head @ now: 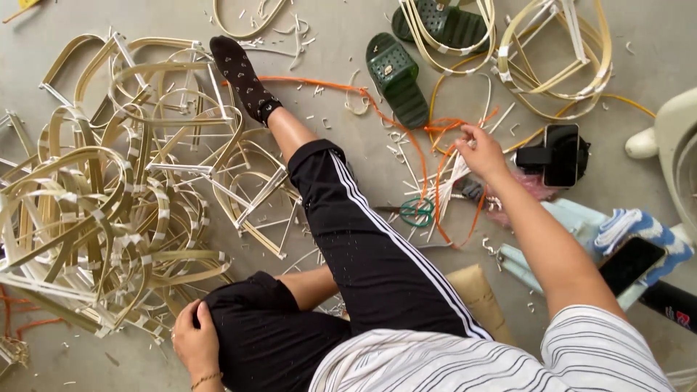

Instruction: Assembling components of a wooden or bamboo furniture or decorative item by securing white plastic/tape around wooden arcs using shears.

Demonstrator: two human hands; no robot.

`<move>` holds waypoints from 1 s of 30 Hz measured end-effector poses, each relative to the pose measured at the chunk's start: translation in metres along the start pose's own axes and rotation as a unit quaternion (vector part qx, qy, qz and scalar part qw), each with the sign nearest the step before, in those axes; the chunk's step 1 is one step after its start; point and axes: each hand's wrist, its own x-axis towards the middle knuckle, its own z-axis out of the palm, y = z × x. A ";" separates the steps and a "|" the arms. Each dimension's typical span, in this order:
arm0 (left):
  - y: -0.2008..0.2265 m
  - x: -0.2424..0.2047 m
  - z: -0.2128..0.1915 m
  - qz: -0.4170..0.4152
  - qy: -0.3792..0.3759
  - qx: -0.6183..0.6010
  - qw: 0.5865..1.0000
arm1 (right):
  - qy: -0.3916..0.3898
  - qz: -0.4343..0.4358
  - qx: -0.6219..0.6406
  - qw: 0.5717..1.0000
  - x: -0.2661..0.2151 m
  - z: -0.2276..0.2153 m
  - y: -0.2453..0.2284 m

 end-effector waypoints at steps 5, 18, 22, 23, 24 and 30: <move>-0.008 0.002 0.006 -0.020 -0.002 0.020 1.000 | 0.007 -0.071 -0.078 0.994 0.099 0.007 -0.052; -0.015 -0.009 0.016 -0.006 0.036 0.071 0.997 | 0.034 -0.030 -0.318 0.947 0.278 -0.002 -0.091; 0.003 -0.003 0.010 -0.006 0.025 0.085 0.996 | -0.088 0.038 -0.391 0.916 0.279 -0.006 -0.081; 0.008 -0.001 0.006 -0.008 0.018 0.086 0.996 | -0.093 0.043 -0.394 0.914 0.263 -0.003 -0.079; 0.014 0.000 0.002 -0.012 0.012 0.094 0.995 | -0.107 0.012 -0.404 0.909 0.246 0.000 -0.077; -0.033 -0.012 0.015 -0.008 0.012 0.067 0.998 | -0.058 -0.161 -0.428 0.888 0.179 0.029 -0.034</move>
